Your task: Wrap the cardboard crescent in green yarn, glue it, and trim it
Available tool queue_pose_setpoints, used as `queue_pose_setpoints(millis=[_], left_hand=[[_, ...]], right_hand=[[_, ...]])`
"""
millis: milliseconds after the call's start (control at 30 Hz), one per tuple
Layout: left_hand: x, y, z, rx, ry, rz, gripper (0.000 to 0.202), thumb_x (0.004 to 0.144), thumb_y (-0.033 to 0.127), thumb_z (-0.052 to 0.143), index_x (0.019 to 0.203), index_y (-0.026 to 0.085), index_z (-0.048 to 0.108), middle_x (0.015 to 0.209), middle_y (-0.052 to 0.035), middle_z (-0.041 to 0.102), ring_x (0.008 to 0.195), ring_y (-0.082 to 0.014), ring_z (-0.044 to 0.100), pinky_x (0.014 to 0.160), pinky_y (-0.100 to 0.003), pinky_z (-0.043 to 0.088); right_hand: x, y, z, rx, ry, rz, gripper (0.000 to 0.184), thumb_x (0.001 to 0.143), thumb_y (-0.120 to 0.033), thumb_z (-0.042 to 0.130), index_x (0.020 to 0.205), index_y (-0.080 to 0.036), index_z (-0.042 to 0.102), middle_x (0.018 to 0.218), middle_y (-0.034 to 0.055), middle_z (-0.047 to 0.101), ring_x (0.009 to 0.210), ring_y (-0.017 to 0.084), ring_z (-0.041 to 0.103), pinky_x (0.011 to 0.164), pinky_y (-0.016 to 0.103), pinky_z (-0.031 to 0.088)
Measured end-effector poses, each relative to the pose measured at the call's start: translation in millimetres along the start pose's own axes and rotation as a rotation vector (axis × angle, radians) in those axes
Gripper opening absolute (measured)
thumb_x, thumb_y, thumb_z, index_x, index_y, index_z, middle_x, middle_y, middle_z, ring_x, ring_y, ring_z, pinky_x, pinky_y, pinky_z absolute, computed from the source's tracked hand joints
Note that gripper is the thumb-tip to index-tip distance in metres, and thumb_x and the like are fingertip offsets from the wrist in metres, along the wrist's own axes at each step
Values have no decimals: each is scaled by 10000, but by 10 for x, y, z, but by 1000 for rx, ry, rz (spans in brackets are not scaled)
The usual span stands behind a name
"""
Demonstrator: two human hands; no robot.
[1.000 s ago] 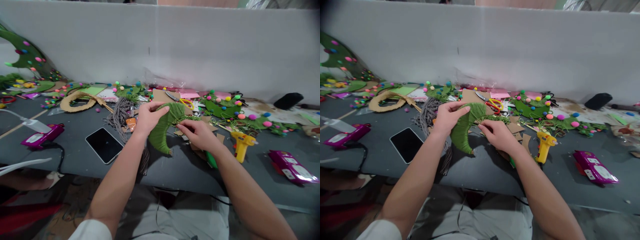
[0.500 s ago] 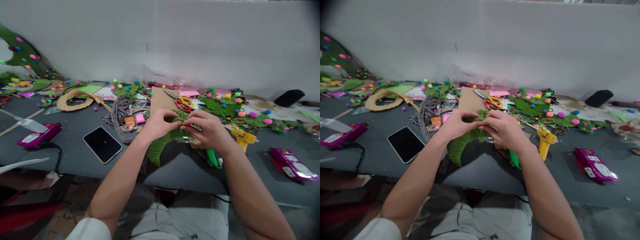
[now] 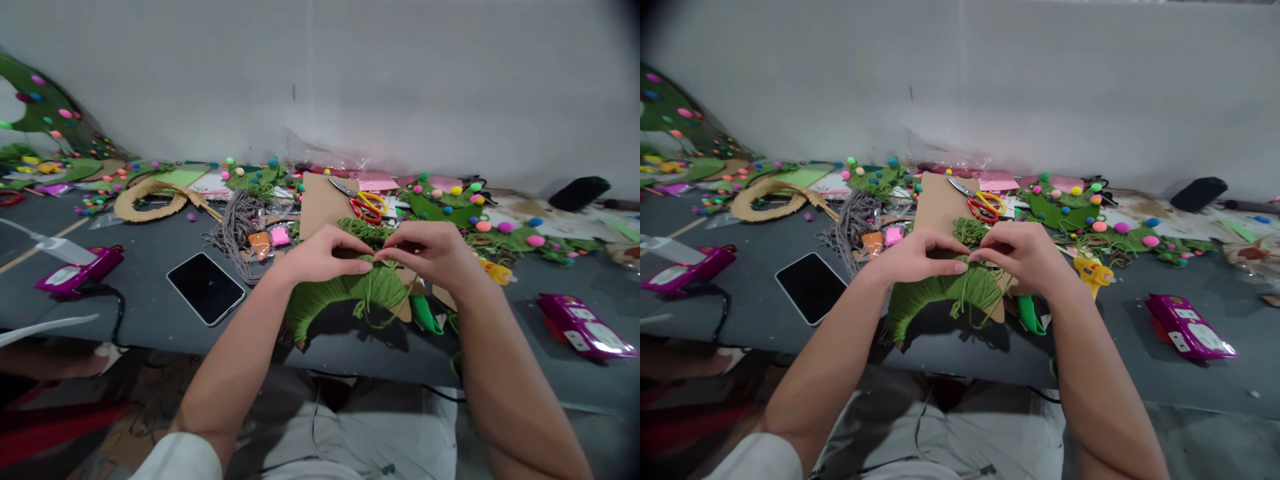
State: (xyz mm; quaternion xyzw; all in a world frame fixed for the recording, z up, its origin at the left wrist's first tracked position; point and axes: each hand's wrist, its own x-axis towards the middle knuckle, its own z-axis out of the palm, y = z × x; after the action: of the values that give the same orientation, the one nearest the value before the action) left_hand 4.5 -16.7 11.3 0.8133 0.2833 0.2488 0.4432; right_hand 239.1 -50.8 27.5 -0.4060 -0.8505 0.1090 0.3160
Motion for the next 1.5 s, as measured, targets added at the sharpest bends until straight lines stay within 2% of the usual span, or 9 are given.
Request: queue_pose_setpoints(millis=[367,600,800,1000,1100,1200,1267,1400,1500], left_hand=[[20,43,54,-118,-50,-18,411,708,438,793,1000,151,760,867,-45,712,755,-138,600,654,-239,449],[-52,85,-24,-294,-97,-12,633,657,364,853,1235,184,667,841,-51,714,738,-144,644,640,-229,490],[-109,70,-83,-309,83,-6,421,664,407,836,1031,209,782,875,-57,742,745,-184,662,626,-267,508],[-80,8,-105,-393,245,5,421,668,392,837,1053,234,774,879,-37,737,724,-151,658,616,-244,520],[-40,-19,-90,-433,338,36,388,685,373,830,1047,243,772,911,-35,742,772,-153,673,670,-251,544],[42,-104,-67,-473,499,57,351,684,361,834,999,219,771,951,-46,754,838,-167,689,745,-271,560],[107,-195,-56,-472,626,59,361,678,366,836,993,204,763,962,-51,757,862,-174,693,774,-286,563],[198,-351,-45,-407,789,29,387,684,393,820,1001,182,749,959,-63,760,879,-190,694,800,-321,565],[216,-386,-27,-343,806,22,378,707,396,800,1006,172,742,974,-70,761,899,-197,696,813,-326,564]], right_hand=[[20,68,52,217,-33,193,320,779,-475,758,703,-167,713,608,8,618,562,108,469,513,257,339],[11,272,-23,343,-186,252,374,752,-527,755,698,-157,735,580,11,594,546,108,469,508,249,341],[23,465,58,418,-165,379,389,738,-543,733,731,-154,728,609,4,586,542,105,450,508,244,337],[48,614,283,-46,79,456,337,771,-473,677,796,-144,744,557,-9,522,534,114,415,510,250,306],[29,709,284,-237,154,438,340,735,-441,695,903,-151,752,691,23,615,604,144,485,559,264,350],[1,748,204,-302,231,438,478,698,-399,738,1098,-140,717,851,64,674,663,167,535,612,290,399],[-7,704,159,-210,209,427,479,710,-381,746,1122,-141,705,888,76,692,672,170,555,628,300,424],[28,435,234,230,-41,339,331,803,-433,698,1007,-175,732,917,73,726,703,174,613,640,299,480],[86,188,434,456,34,316,332,806,-472,709,976,-188,734,953,72,736,769,196,651,675,305,510]])
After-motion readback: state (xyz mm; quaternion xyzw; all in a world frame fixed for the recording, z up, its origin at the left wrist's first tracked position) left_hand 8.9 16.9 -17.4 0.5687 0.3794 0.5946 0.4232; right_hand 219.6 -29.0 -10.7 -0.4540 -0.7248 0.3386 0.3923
